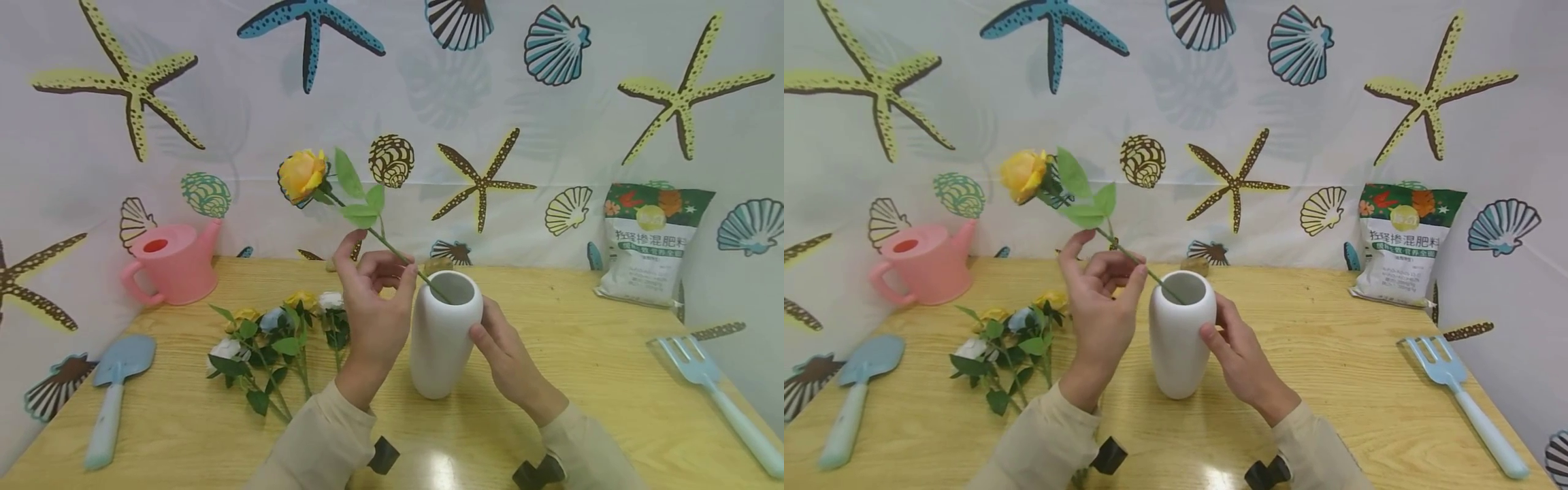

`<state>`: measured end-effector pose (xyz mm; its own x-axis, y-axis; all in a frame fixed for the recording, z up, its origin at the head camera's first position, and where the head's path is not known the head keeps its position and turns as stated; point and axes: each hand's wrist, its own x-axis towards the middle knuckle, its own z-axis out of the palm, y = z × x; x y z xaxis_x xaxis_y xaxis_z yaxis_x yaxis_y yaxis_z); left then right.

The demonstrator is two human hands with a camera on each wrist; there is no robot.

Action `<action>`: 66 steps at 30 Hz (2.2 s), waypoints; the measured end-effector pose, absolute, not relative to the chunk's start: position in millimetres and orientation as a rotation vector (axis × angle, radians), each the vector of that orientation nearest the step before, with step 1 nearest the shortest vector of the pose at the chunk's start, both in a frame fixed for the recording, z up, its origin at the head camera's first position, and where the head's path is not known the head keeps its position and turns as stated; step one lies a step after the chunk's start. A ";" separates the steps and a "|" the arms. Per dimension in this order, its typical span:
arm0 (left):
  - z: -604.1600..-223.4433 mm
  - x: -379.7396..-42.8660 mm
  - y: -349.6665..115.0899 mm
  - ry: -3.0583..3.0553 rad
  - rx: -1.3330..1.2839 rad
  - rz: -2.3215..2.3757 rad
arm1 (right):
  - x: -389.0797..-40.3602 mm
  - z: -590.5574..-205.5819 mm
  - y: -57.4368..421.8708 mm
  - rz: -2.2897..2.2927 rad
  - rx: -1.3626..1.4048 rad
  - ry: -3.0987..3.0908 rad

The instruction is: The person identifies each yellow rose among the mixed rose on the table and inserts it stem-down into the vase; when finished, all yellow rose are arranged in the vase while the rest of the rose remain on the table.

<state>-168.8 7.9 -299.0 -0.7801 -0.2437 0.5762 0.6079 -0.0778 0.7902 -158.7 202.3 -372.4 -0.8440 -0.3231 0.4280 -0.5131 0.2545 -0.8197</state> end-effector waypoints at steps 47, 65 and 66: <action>-291.7 -179.9 3.1 -1.843 -0.269 -2.097 | -155.2 -371.6 199.6 1.661 0.772 -2.377; -294.5 -182.6 -24.1 -2.040 -0.399 -2.032 | -156.0 -370.8 201.0 1.611 0.777 -2.413; -295.3 -183.0 -27.7 -2.041 -0.384 -2.023 | -155.8 -370.5 201.1 1.604 0.772 -2.419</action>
<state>-183.0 -27.7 -295.3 -0.9361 0.0163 0.3515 0.3516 0.0058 0.9361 -155.8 201.1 -370.5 -0.8590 -0.3383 0.3843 -0.4856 0.3005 -0.8209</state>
